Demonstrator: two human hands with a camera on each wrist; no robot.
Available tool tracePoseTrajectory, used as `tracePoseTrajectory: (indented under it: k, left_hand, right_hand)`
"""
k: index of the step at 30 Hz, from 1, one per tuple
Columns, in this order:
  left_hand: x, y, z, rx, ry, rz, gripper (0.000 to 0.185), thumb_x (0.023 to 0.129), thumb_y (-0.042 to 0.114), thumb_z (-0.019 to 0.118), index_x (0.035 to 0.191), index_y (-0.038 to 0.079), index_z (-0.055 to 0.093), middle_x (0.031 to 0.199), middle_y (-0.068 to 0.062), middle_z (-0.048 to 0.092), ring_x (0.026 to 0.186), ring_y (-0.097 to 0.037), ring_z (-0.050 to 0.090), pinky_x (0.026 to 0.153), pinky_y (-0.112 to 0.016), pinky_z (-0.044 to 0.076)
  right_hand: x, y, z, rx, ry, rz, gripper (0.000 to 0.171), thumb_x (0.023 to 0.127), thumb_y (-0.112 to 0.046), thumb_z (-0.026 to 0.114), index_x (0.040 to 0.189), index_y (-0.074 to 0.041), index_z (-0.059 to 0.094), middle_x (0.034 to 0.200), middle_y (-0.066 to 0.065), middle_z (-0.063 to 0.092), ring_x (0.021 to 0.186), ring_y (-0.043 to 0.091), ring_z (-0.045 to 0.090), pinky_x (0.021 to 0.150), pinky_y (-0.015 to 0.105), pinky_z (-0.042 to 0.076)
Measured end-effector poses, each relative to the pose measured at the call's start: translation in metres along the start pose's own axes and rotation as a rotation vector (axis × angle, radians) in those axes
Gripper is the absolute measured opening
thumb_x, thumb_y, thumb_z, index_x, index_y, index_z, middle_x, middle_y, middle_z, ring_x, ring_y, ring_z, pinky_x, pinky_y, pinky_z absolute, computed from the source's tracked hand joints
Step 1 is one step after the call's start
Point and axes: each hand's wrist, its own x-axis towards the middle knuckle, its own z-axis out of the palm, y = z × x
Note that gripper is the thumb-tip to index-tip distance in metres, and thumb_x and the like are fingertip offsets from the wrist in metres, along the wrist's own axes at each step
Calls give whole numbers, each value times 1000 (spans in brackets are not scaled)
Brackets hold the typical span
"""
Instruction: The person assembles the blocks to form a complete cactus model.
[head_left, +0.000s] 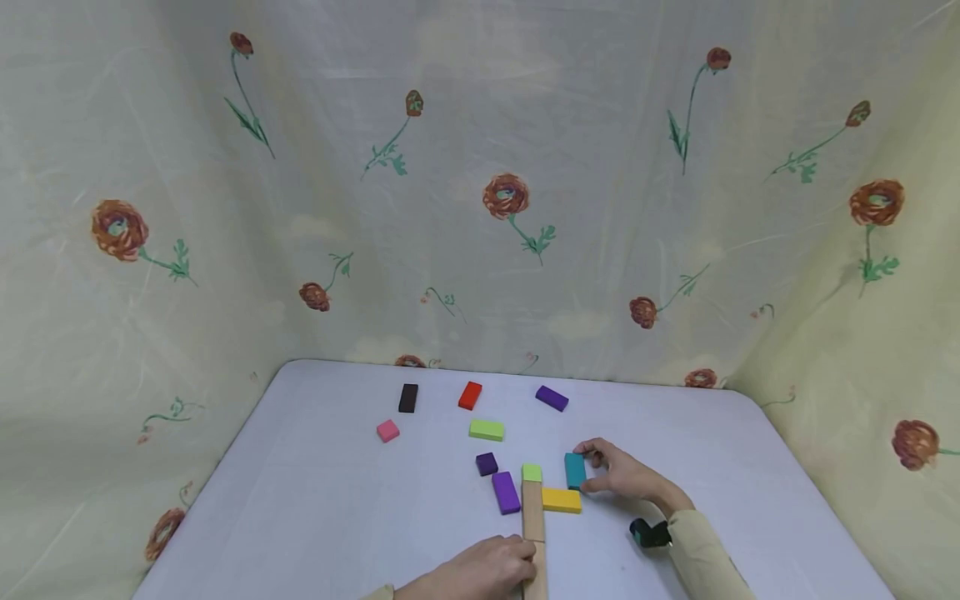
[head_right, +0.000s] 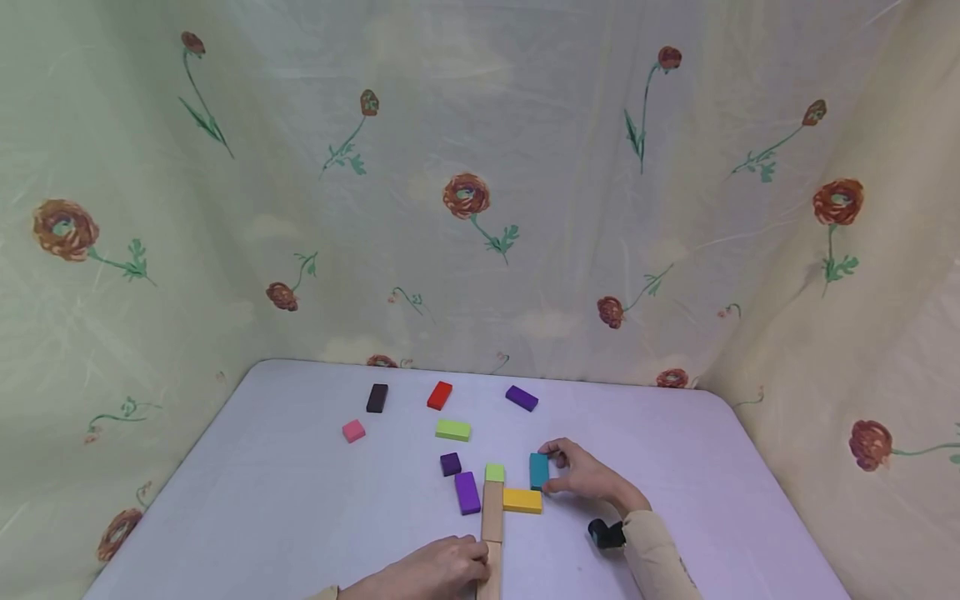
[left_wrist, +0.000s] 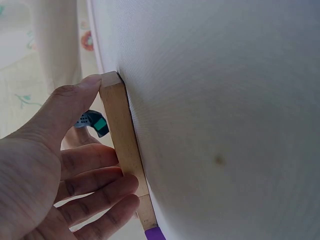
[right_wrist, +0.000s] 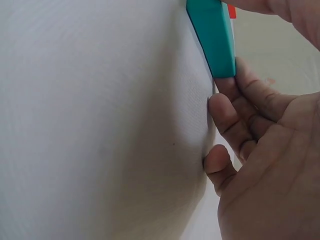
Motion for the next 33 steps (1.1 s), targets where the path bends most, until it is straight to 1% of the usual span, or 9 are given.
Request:
tracePoseTrajectory:
  k: [11,15,20,26,33]
  left_hand:
    - [1,0,0,34,0,11,33,79,39,66,104,18,68,89,13,55,73,6,42,64,-6,38]
    - [1,0,0,48,11,19,32,79,38,67,103,18,68,89,12,56,73,6,42,64,-6,38]
    - [0,1,0,27,-4,2,34,79,38,66,105,18,68,91,12,57,75,6,44,65,-6,39]
    - [1,1,-1,15,-27,-17,36,78,39,66,108,20,66,93,13,57,76,7,45,67,-7,40]
    - [1,1,-1,6,-35,-29,36,78,40,66,108,20,66,92,13,56,76,6,44,67,-8,41]
  right_hand:
    - [-1,0,2,-18,10,-21,59,68,-21,78,118,-12,48,108,4,47,98,22,40,82,39,36]
    - [-1,0,2,-21,13,-28,59,67,-21,78,118,-12,49,109,4,47,99,22,40,84,41,36]
    - [-2,1,3,-14,7,-29,59,67,-21,78,118,-12,49,110,5,46,100,22,40,85,41,35]
    - [-3,-1,3,-14,8,-24,59,68,-21,78,118,-12,49,113,6,45,102,23,39,87,45,35]
    - [-3,0,2,6,-6,-29,58,68,-20,78,118,-13,49,116,6,45,103,24,39,89,46,34]
